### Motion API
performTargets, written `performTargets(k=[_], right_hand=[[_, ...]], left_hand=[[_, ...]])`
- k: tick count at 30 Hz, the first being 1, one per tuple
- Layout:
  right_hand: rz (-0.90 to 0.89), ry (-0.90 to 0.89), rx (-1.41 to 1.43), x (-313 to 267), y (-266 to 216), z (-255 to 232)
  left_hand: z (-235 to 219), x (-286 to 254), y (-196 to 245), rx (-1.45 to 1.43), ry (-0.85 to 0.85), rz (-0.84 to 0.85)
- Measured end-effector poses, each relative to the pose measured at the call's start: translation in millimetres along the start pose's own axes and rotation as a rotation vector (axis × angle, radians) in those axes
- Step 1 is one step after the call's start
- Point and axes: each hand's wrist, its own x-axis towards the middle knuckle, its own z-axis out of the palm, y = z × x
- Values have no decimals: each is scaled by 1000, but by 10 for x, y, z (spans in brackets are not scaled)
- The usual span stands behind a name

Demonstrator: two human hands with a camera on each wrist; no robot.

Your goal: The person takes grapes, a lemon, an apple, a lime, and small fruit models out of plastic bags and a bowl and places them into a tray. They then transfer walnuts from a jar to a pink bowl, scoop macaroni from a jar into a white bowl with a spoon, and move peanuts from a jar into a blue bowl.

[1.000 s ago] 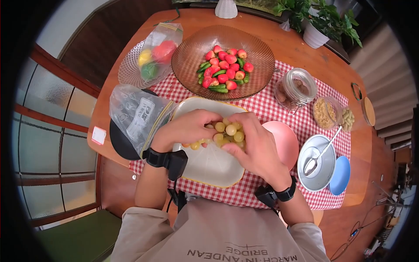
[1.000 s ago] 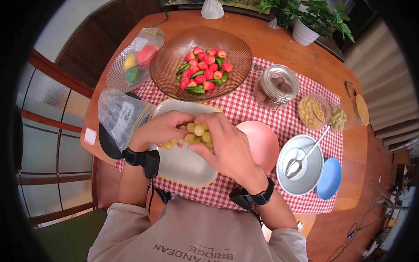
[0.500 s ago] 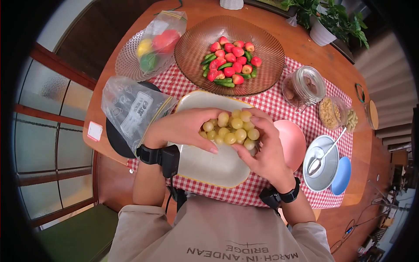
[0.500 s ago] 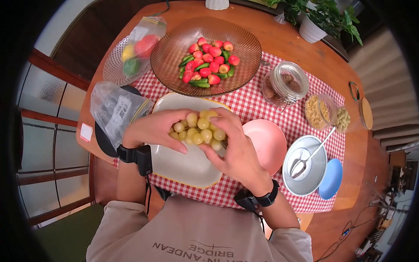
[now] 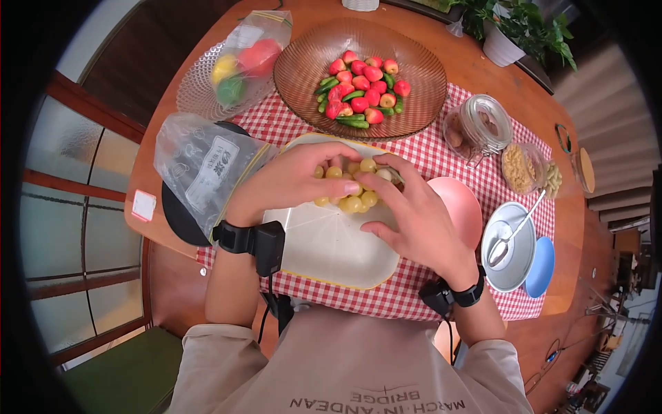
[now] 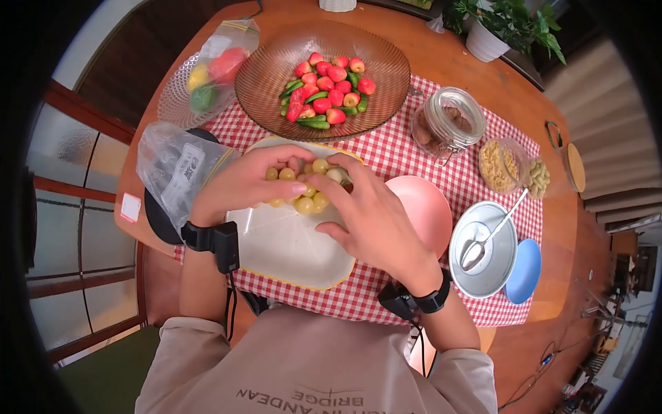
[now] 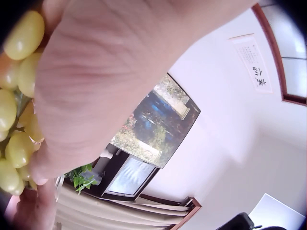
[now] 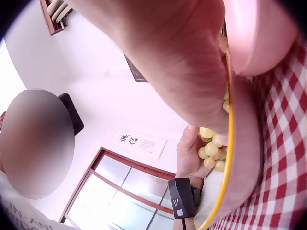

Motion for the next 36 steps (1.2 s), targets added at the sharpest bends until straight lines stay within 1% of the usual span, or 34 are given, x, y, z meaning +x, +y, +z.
performTargets(k=[1,3,5,7,9,10,11,12,14,16,18,20,21,22,24,28,30,31,32,34,35,36], right_hand=[[-9,-21,-53,26,17,18],[-23,-5,-69,64,67,68],[-23,-4,-78,51,79,96],[18,-27,-45,72,100,115],[23,-31,-65,66,98,118],[34,-38,-84,51,103,127],[1,-11,-99,45,139,154],[14,-4,-106,50,155,154],[-1,-3,-92,37,147,150],[0,-2,-120,53,143,152],[30,-43,-106,88,118,115],[26,-67,-128,104,105,80],[34,-75,-129,97,96,78],[46,-79,-131,89,89,78],[44,-67,-129,68,96,76],[13,-27,-132,26,135,98],[-3,-21,-126,-7,137,110],[-8,-3,-127,-6,138,128],[-18,17,-130,-1,140,138],[-32,-6,-119,-5,144,113],[-14,-7,-114,-6,127,95],[2,-6,-107,-2,109,80]], left_hand=[[2,3,46,9,2,6],[2,52,149,-39,-47,-194],[30,107,123,-48,-85,-165],[45,164,133,-54,-121,-135],[50,196,193,218,-127,-41],[50,218,159,237,-118,13],[46,216,141,166,-124,-4],[31,208,129,94,-128,-20],[9,171,79,101,-165,-42],[-14,146,29,-26,-151,-49],[-32,125,21,-34,-152,-50],[-24,135,-1,-37,-125,-13],[-38,125,35,-71,-145,-98],[-41,129,44,-63,-145,-95],[-33,144,25,21,-129,-6],[-18,147,56,43,-132,-14],[-10,139,33,-116,-142,-119],[-20,141,40,-91,-147,-163],[-32,145,62,-89,-135,-159],[-46,140,123,130,-168,-32],[-38,117,125,129,-159,-29],[-33,99,104,159,-140,73]])
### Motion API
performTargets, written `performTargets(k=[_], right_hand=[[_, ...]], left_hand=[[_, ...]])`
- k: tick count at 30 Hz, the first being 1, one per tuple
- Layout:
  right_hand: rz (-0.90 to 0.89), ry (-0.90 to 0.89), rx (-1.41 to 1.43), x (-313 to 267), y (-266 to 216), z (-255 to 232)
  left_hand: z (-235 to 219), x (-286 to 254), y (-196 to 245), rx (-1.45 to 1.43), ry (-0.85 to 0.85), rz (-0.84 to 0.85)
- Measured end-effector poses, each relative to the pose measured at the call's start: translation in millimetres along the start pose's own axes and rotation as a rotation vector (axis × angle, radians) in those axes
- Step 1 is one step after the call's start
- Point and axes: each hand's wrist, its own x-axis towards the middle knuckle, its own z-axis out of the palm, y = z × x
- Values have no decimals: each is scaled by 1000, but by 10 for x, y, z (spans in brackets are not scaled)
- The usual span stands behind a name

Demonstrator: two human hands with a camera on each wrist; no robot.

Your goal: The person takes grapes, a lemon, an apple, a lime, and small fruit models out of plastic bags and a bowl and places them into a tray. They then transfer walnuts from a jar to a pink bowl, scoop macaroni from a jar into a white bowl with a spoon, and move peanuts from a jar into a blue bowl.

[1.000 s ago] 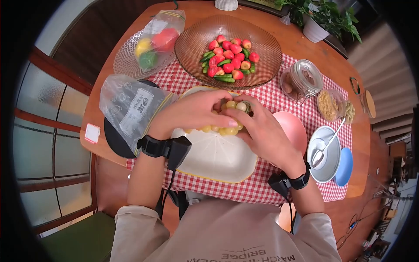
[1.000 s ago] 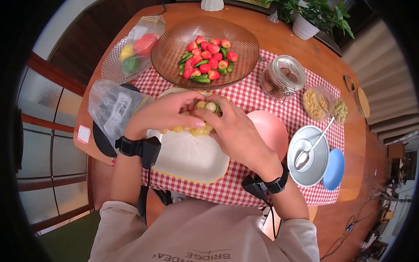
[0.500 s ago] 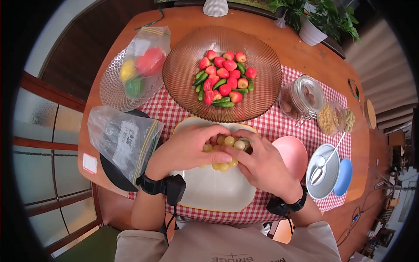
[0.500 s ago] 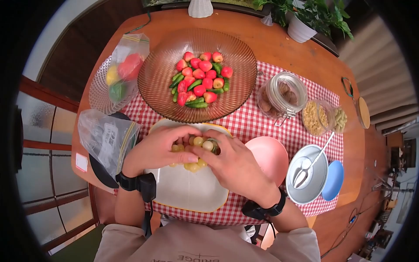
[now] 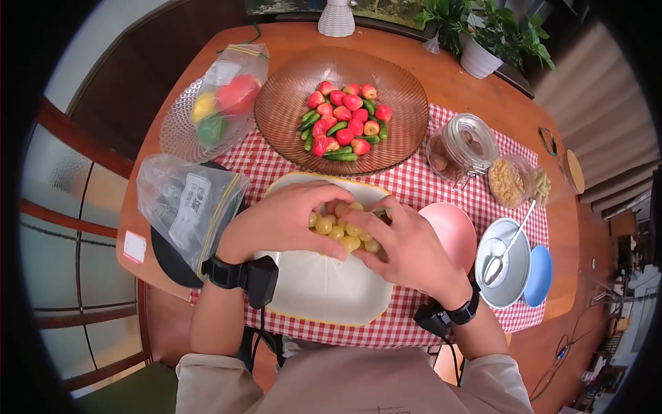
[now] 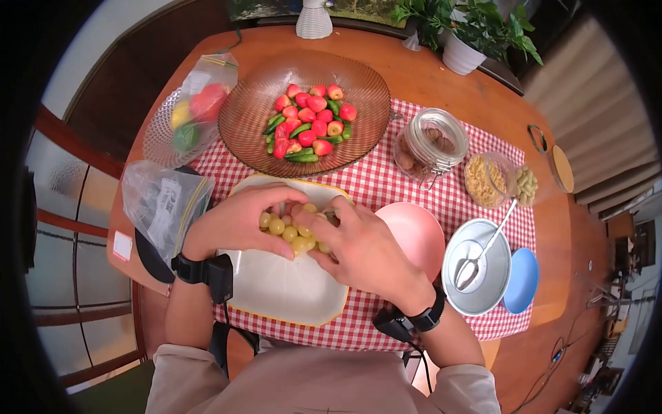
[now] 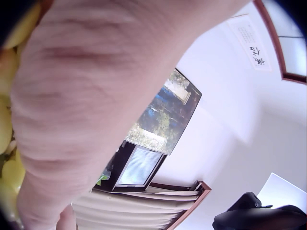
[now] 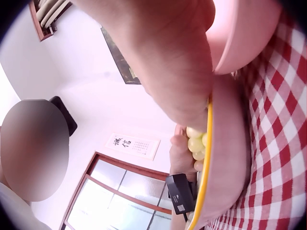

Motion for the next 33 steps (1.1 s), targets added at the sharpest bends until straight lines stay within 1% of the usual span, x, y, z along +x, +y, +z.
performTargets(k=[1,2,4,5,6,7,8,9,10,11,12,13,14,15,16,18,19,20,21,22,24,28,30,31,33], right_hand=[[-10,5,1,6,-7,-16],[-18,22,25,7,2,-30],[-28,49,53,-14,33,-14],[-42,103,94,-44,61,8],[-54,151,136,-58,89,27],[-80,182,94,-59,99,29],[-74,178,98,-72,102,37],[-85,193,79,-73,106,38],[-100,211,58,-61,107,27],[-98,214,58,-47,82,-18],[-99,119,36,-30,42,-82],[-101,26,14,-21,23,-108],[-101,29,15,-24,21,-90],[-94,-30,-16,-30,15,-61],[-88,-89,-47,-34,8,-34],[-79,-99,-40,-43,3,-6],[-65,-109,-36,-48,6,6],[-67,-109,-34,-57,13,19],[-64,-71,22,-74,23,30],[-60,-32,77,-89,33,39],[-74,-37,71,-100,43,31],[-100,-81,58,-69,69,-7],[-101,-74,69,-84,77,0],[-105,-68,83,-94,83,3],[-117,-45,97,-102,81,-10]], left_hand=[[-12,-16,-19,43,24,96],[-24,-22,-33,55,29,94],[-22,-9,-45,118,4,247],[-36,-35,22,18,-59,99],[-49,-24,4,19,-58,98],[-38,-22,-25,49,-56,65],[-14,-22,-47,76,-56,31],[-1,-21,-21,38,6,46],[-2,-16,-32,39,3,46],[-7,-18,-41,18,46,-4],[-8,-21,-46,-2,90,-54],[4,-18,-60,1,89,-55],[22,-13,-85,-26,147,-45],[32,-11,-99,-52,205,-36],[16,-19,-82,-49,205,-38],[-29,-35,-27,59,107,-36],[-30,-41,-29,60,111,-39],[-28,-43,-35,85,67,44],[-23,-43,-38,108,21,128],[-25,-46,-30,110,18,128],[-38,-55,-3,182,-43,150],[-10,-38,9,244,-32,177],[0,-23,15,280,-45,71],[7,-19,5,280,-48,78],[22,-33,-14,269,7,104]])
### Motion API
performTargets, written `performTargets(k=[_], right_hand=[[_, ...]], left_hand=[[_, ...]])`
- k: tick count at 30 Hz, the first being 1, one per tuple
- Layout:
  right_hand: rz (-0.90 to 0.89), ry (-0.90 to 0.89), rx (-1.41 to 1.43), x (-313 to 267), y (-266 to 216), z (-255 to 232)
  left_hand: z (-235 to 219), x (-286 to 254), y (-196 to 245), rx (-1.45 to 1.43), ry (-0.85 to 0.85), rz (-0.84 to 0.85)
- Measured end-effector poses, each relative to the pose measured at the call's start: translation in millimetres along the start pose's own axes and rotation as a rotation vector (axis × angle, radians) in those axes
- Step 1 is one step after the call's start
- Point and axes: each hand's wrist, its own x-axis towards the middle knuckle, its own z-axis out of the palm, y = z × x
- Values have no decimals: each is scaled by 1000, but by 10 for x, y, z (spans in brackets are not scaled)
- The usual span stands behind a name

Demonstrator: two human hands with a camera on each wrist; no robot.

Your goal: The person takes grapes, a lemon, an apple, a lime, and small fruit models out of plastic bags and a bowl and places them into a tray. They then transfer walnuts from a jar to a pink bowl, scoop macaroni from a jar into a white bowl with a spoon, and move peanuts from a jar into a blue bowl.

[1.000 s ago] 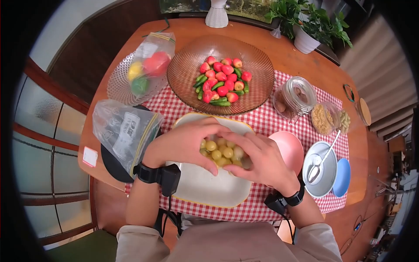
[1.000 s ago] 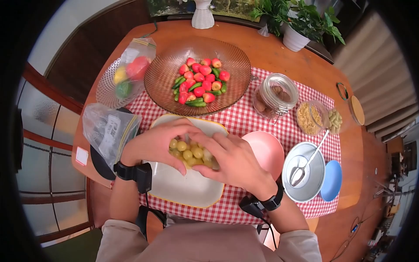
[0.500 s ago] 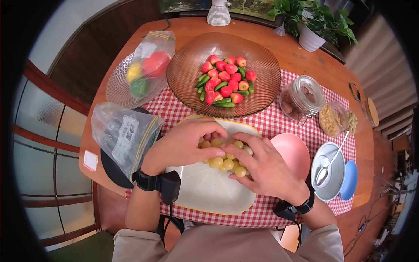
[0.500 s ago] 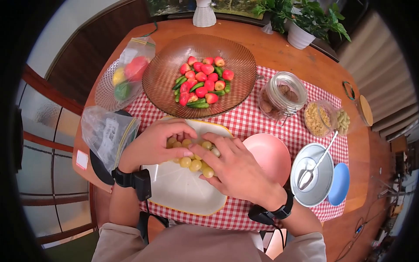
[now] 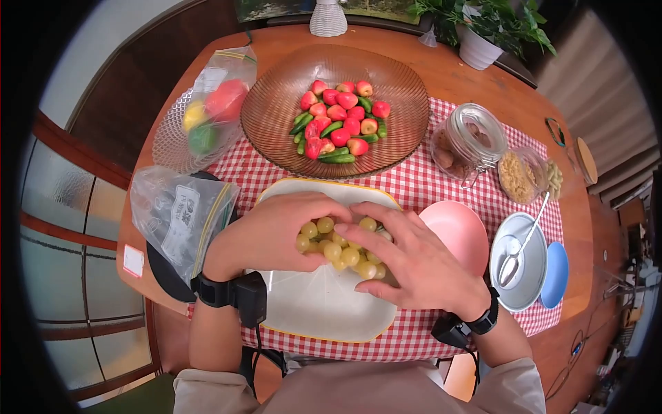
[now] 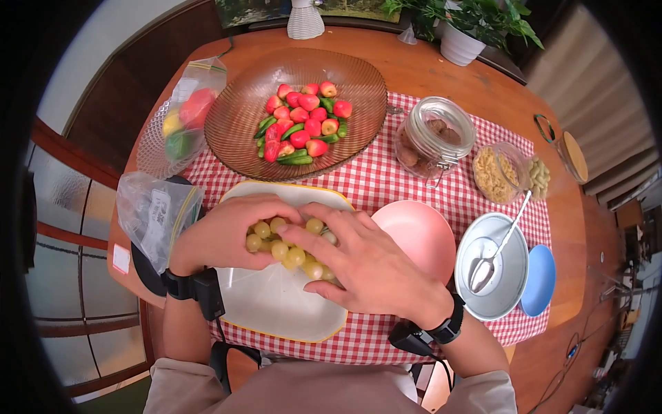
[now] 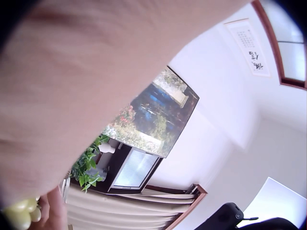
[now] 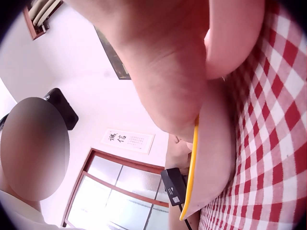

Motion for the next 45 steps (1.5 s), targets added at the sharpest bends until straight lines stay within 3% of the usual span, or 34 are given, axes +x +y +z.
performTargets(k=[1,3,4,6,7,9,10,12,16,23,25,28,31,33,36,37,39,40,42,43,45], right_hand=[[-19,21,17,-3,-3,-8],[-23,30,10,-14,22,1],[-30,39,5,-17,35,10],[-17,68,-17,-19,46,31],[-9,98,-43,-12,53,37],[-18,126,-9,17,62,58],[-22,159,25,26,66,76],[-16,189,36,12,102,108],[6,236,53,2,112,95],[-65,174,-22,58,47,74],[5,185,-28,30,99,152],[10,180,11,6,73,147],[7,242,-4,42,35,108],[35,229,12,21,-7,72],[70,235,16,-6,-23,90],[76,259,0,-21,-29,110],[31,249,-31,10,0,128],[-16,244,-61,21,15,139],[-3,223,-95,42,-3,135],[11,213,-128,49,-17,133],[19,181,-104,51,-36,117]], left_hand=[[7,-12,-1,-2,-1,2],[6,-25,-3,-375,22,-237],[-15,-19,11,-376,22,-237],[-68,-12,42,-454,-48,-421],[-78,-12,24,-456,-46,-423],[-86,-24,-28,-227,-21,-231],[-68,-27,-57,-229,-18,-235],[-24,-17,-105,-125,75,100],[-3,-45,16,-197,53,11],[-5,-6,0,-79,21,-86],[-12,-3,-11,-66,26,-111],[-10,-12,-40,-84,-82,-139],[-30,-35,-3,-209,24,-118],[-12,-71,-15,-557,70,-258],[-142,-115,110,-508,42,-382],[-103,-123,66,-518,42,-385],[-27,-102,-59,-337,119,-157],[-4,-83,-105,-344,122,-158],[48,-40,-184,27,212,72],[47,-38,-162,20,212,66],[-29,-42,-36,-70,35,-88]])
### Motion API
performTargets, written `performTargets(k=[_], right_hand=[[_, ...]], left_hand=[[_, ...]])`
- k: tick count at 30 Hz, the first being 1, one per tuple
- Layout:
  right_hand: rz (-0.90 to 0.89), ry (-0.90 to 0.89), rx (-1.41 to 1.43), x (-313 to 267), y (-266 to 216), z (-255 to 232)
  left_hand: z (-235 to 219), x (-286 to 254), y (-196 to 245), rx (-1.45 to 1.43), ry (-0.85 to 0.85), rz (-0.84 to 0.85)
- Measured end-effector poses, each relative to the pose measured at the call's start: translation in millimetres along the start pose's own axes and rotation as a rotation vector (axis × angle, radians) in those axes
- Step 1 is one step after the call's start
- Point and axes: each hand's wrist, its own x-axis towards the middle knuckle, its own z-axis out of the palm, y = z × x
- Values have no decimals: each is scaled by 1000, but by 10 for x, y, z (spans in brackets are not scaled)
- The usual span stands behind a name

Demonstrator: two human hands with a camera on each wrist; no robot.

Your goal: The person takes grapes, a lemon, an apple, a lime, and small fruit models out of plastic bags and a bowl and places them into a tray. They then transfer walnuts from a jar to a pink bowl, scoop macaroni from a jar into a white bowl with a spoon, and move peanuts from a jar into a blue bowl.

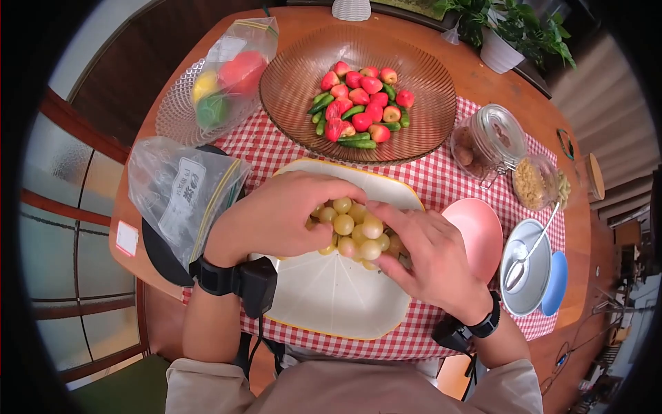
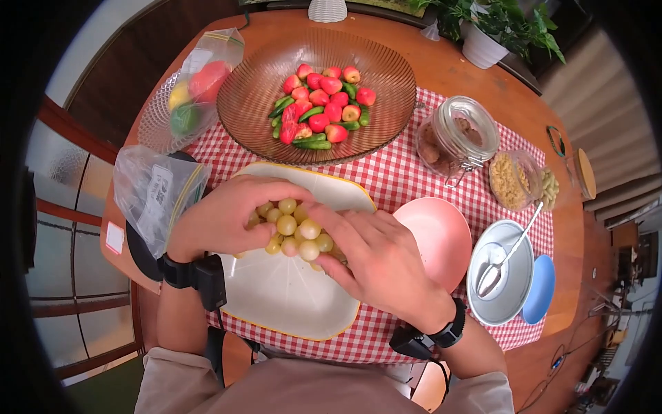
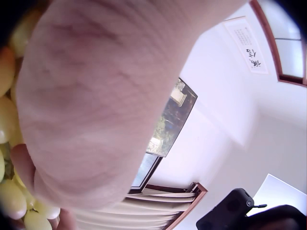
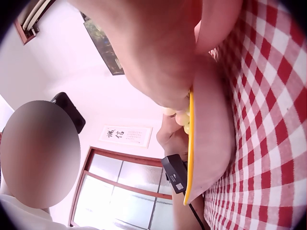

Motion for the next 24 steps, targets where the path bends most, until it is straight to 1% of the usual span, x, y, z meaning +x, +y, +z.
performTargets(k=[1,3,4,6,8,10,12,13,15,16,18,19,22,24], right_hand=[[2,-25,16,9,3,-6],[-6,-49,7,3,16,-12],[-18,-66,-4,10,21,-21],[-10,-75,2,6,13,-41],[10,-75,5,-10,17,-44],[-97,-7,24,4,49,-21],[-73,-11,27,19,44,-29],[-49,-28,33,1,33,-23],[-44,-14,29,-20,34,-1],[-38,7,23,-26,32,10],[-15,-9,29,-32,24,18],[10,-21,31,-29,23,12],[-27,15,2,-21,26,24],[-38,20,-11,-21,21,25]], left_hand=[[-31,2,29,-3,-2,-3],[-63,6,59,-98,-123,-56],[-58,7,28,-101,-119,-61],[-38,7,-32,-79,-101,60],[-69,34,17,-96,-127,44],[-92,50,26,-111,-153,32],[-52,37,-36,-48,-106,80],[-41,36,-29,-55,-109,77],[-39,37,-4,-52,-108,-15],[-32,34,-8,-54,-103,-19],[-27,35,-3,-100,-85,-73],[-17,37,-9,-98,-81,-71],[-13,54,-20,-76,-22,-44],[-8,50,0,-106,-32,-97]])
